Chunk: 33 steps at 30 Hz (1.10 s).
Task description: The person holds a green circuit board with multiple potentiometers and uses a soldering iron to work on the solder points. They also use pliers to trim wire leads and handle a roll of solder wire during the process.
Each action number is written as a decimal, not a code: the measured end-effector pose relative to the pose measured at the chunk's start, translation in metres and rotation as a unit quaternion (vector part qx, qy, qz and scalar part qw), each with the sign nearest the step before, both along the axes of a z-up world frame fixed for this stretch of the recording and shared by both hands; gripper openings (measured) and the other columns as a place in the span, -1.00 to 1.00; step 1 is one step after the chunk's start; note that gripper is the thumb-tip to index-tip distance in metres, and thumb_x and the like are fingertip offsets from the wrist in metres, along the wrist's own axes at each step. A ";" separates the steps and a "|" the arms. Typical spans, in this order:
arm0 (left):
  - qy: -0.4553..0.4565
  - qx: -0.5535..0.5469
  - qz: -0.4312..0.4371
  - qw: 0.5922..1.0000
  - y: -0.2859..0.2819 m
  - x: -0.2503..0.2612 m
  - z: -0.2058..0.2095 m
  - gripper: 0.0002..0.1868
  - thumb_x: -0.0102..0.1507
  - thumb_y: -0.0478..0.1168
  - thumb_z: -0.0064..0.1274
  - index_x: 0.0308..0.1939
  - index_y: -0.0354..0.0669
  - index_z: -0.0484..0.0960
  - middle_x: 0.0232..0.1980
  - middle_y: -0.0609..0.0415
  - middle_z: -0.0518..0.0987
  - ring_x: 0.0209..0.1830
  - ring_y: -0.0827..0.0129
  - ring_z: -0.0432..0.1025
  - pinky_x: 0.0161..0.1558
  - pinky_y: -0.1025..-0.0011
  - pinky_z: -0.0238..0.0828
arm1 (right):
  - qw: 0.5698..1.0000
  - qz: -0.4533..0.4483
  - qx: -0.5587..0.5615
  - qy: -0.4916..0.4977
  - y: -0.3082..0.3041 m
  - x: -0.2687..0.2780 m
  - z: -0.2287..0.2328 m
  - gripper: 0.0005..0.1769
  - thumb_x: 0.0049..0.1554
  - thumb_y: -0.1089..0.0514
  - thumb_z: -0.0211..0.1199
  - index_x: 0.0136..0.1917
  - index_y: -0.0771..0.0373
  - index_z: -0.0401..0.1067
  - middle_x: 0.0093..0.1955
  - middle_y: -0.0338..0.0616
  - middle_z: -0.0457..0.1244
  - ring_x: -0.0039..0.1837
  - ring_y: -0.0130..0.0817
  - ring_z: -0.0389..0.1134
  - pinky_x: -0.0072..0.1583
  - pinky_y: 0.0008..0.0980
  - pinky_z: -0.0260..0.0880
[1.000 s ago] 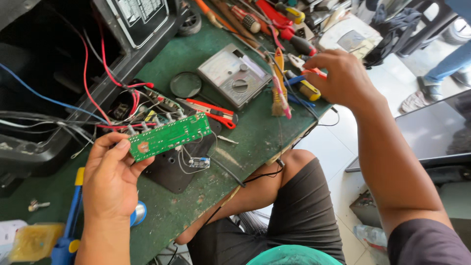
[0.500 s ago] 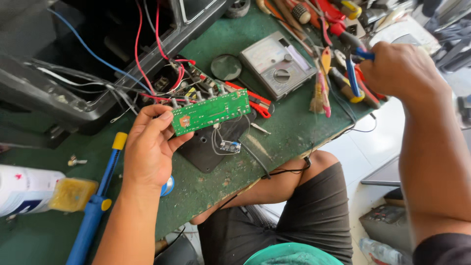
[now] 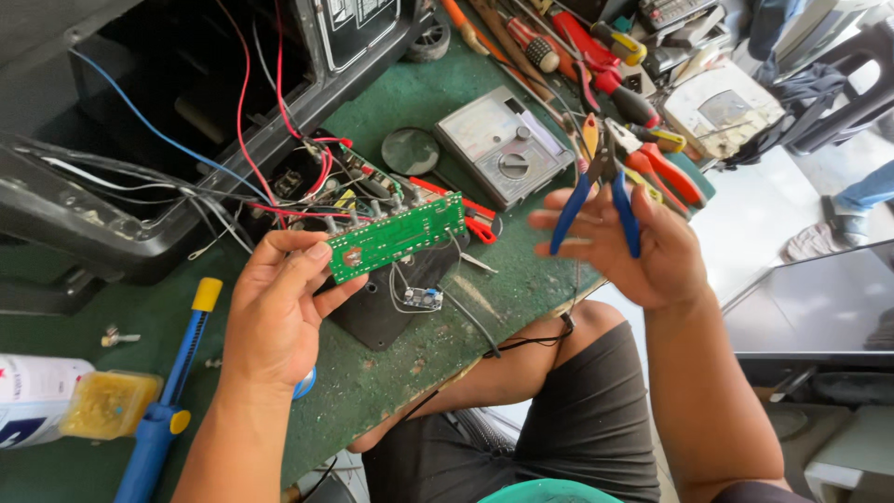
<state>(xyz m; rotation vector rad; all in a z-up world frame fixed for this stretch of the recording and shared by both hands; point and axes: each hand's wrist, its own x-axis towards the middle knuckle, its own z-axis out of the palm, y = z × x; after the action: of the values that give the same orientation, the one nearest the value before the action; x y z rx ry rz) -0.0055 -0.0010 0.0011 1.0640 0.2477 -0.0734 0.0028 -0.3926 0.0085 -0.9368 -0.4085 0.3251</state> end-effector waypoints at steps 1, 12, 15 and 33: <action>0.003 0.004 0.007 1.000 -0.003 0.001 -0.001 -0.92 0.32 -0.31 0.15 -0.12 -0.04 0.63 -0.41 0.31 0.37 -0.39 0.66 0.29 0.06 0.00 0.81 | 1.000 0.007 0.004 0.003 0.009 -0.005 0.001 -0.50 0.44 -0.21 0.14 0.39 0.17 0.53 0.56 0.22 0.23 0.61 0.42 0.19 0.47 0.49 0.25; -0.065 0.004 -0.036 0.997 -0.004 -0.005 0.003 -0.93 0.33 -0.32 0.20 -0.12 -0.09 0.65 -0.10 0.11 0.63 0.01 0.41 0.57 -0.01 0.19 0.84 | 0.906 -0.197 -0.338 -0.160 0.118 -0.041 -0.007 -0.20 0.01 0.18 0.50 0.33 0.28 0.03 0.27 0.00 0.09 0.23 -0.37 0.16 0.21 -0.40 0.28; -0.076 0.023 -0.050 0.996 -0.006 -0.005 -0.001 -0.94 0.34 -0.28 0.20 -0.12 -0.08 0.65 -0.17 0.15 0.61 -0.08 0.51 0.53 0.00 0.24 0.85 | 0.859 -0.187 -0.464 -0.106 0.121 -0.041 -0.014 -0.39 0.00 -0.13 0.52 0.18 0.21 0.44 -0.02 -0.32 0.22 -0.05 -0.53 0.15 0.06 -0.54 0.19; -0.053 -0.005 -0.037 0.998 -0.004 -0.002 0.000 -0.92 0.32 -0.26 0.17 -0.12 -0.09 0.62 -0.14 0.14 0.57 -0.07 0.46 0.50 -0.04 0.21 0.83 | 0.957 0.174 0.075 0.219 0.153 -0.031 -0.032 -0.55 0.40 -0.06 -0.01 -0.15 0.35 0.29 0.24 0.22 0.33 0.23 0.72 0.39 0.23 0.56 0.43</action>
<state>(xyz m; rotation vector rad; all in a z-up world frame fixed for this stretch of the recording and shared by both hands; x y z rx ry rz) -0.0076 -0.0048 0.0006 1.0630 0.1109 -0.0847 -0.0284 -0.2395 -0.0234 -0.6169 -0.1830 0.7966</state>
